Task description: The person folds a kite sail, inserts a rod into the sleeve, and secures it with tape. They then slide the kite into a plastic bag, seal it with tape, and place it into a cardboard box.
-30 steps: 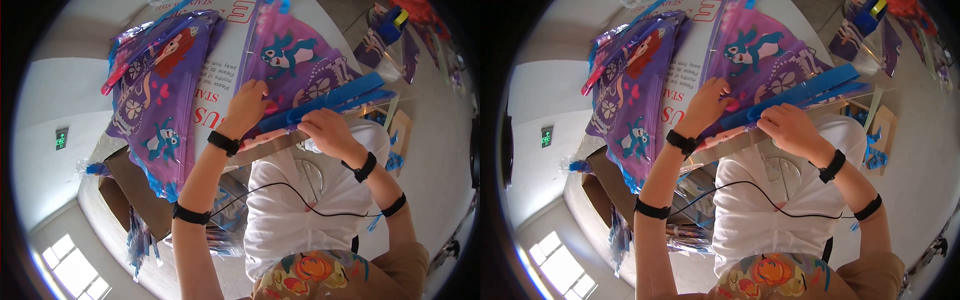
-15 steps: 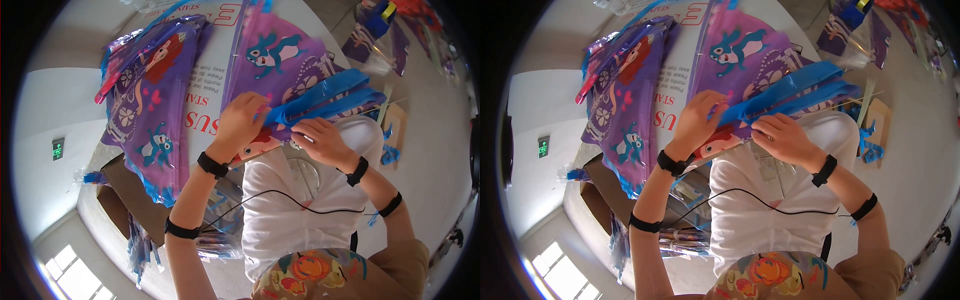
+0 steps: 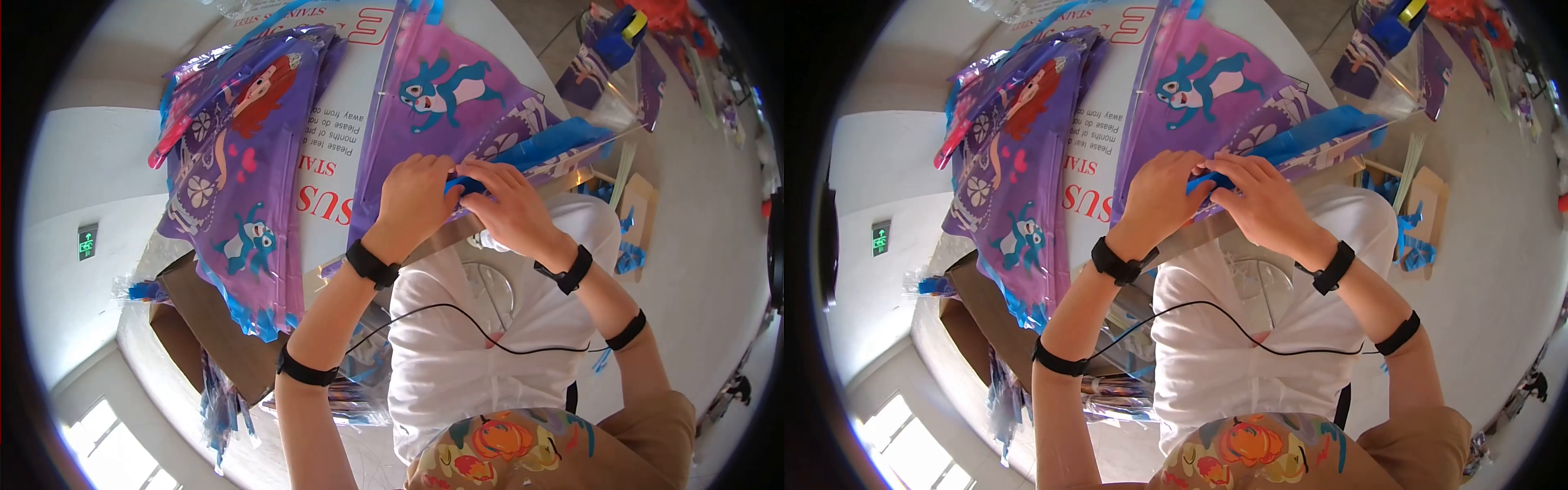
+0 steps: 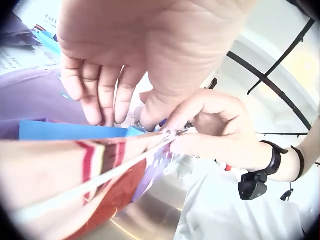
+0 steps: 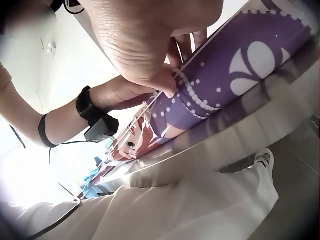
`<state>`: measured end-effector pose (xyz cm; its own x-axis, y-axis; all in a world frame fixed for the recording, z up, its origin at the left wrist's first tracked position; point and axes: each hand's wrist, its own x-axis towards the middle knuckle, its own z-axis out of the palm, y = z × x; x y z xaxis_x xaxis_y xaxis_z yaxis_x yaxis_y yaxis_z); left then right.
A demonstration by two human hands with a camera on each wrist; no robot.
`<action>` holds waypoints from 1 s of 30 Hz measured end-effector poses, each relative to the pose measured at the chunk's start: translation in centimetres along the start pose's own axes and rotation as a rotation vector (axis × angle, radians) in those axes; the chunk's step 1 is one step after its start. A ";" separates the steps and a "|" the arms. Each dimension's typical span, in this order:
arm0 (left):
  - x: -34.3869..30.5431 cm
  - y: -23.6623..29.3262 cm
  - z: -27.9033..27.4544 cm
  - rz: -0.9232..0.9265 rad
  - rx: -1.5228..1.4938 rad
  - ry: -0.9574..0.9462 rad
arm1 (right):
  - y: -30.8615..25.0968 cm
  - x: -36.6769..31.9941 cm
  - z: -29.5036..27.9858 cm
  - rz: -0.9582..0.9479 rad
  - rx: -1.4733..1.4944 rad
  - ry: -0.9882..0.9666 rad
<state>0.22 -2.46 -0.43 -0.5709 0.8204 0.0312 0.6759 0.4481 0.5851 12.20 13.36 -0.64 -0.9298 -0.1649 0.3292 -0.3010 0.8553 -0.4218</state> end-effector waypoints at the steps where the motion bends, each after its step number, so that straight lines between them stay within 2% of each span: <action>1: 0.0 -0.1 0.0 -0.021 -0.012 -0.002 | 0.2 0.0 0.2 0.009 -0.002 -0.006; 9: -1.0 -1.4 -0.9 -0.089 -0.107 -0.138 | 1.4 0.9 1.3 -0.059 0.016 -0.010; 12: -1.9 -2.2 -0.9 -0.074 -0.142 -0.114 | 1.4 0.9 1.3 -0.095 0.031 -0.016; 15: -2.6 -4.1 -2.7 -0.328 -0.362 0.036 | 1.5 0.9 1.3 -0.142 0.057 -0.010; 18: -4.3 -6.9 -5.2 -0.328 0.082 0.175 | 1.3 0.6 0.9 -0.162 0.098 -0.039; 19: -5.0 -7.6 -5.8 -0.425 0.162 0.117 | 1.2 0.6 0.7 -0.163 0.109 -0.057; 22: -6.5 -8.4 -6.5 -0.591 0.158 -0.043 | 1.0 0.6 0.4 -0.178 0.130 -0.091; 28: -7.1 -7.4 -5.4 -0.741 0.087 -0.112 | 1.1 0.2 0.6 -0.184 0.100 -0.133; 30: -6.7 -7.7 -5.3 -0.739 0.021 -0.148 | 1.0 0.1 0.3 -0.188 0.103 -0.145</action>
<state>-3.63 -13.33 -0.88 -0.8117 0.3417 -0.4738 0.1502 0.9059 0.3960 11.69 14.05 -1.31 -0.8737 -0.3914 0.2889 -0.4848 0.7493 -0.4511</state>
